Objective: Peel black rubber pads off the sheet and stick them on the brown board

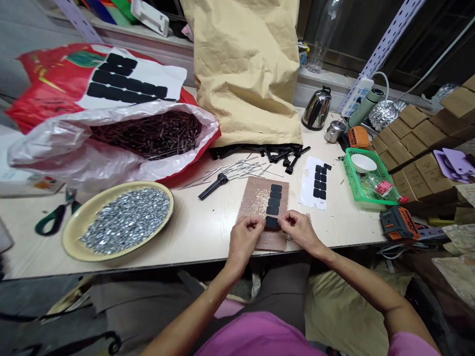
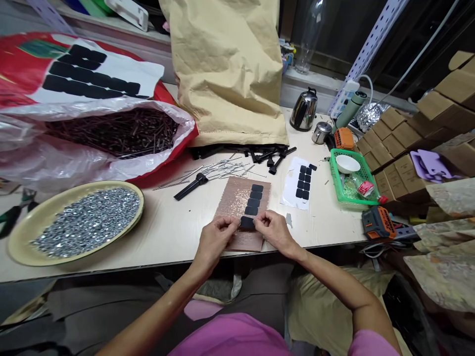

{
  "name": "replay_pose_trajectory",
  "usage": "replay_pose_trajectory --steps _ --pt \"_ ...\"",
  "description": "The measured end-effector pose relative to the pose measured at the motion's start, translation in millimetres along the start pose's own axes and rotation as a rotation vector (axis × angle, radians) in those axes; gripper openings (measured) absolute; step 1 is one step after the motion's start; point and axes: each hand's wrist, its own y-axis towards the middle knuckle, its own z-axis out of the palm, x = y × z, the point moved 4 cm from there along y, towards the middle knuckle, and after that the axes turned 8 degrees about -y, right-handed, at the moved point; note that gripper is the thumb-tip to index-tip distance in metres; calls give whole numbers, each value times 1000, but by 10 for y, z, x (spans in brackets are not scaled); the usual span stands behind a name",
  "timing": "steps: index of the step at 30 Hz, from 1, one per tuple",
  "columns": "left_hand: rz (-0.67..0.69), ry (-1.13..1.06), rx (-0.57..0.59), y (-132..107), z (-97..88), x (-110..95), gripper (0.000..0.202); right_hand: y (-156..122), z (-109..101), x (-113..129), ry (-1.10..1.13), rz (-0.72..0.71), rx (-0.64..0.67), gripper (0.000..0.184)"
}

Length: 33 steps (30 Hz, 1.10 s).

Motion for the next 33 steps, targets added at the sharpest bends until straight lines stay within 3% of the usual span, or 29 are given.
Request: replay_pose_trajectory --steps 4,9,15,33 --pt "163 410 -25 9 38 -33 13 20 16 -16 -189 109 -26 15" --pt "165 665 -58 -28 87 -19 12 42 56 9 -325 219 -31 10" --pt "138 726 -80 -9 99 -23 13 79 64 54 -345 303 -7 9" --pt "99 774 -96 8 120 -17 14 160 68 51 -322 327 41 9"
